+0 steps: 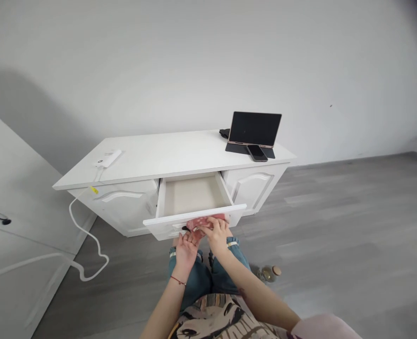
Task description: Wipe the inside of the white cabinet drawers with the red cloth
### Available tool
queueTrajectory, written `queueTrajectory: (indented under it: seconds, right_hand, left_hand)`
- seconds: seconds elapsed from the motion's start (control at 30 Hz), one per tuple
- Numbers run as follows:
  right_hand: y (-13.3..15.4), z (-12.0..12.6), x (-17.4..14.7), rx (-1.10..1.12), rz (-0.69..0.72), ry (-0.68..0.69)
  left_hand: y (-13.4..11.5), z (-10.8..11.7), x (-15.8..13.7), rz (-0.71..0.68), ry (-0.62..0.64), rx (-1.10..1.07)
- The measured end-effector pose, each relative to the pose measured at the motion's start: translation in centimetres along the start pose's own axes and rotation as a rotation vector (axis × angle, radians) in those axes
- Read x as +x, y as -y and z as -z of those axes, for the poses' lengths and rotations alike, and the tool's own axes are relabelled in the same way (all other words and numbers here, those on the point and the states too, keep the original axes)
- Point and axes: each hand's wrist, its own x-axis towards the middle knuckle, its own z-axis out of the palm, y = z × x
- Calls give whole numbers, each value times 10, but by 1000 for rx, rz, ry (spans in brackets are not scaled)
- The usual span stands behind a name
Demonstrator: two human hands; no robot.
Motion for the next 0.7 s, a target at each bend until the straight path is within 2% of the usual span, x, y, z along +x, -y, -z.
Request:
queueTrajectory:
  seconds: [0.2,0.33,0.47,0.6,0.63,0.7]
  right_hand:
    - [-61,26,-9,64,-237,-264]
    - [-71,13,-22,252,-427,-361]
    - [-59,-17,-39,428,-654,-287]
    - [-47,-40,-47,446,-873,-241]
    - [-44,-43,-47,399,-904,-201]
    - [-40,-46,-45,247,-799,12]
  left_hand:
    - [2,3,2,34,-23,-33]
    - [5,0,1,29,-34,-26]
    - [5,-1,0,25,-62,-20]
    - [5,-1,-4,31,-79,-12]
    - [6,-1,-5,31,-91,-12]
    - [6,-2,-7,29,-113,-13]
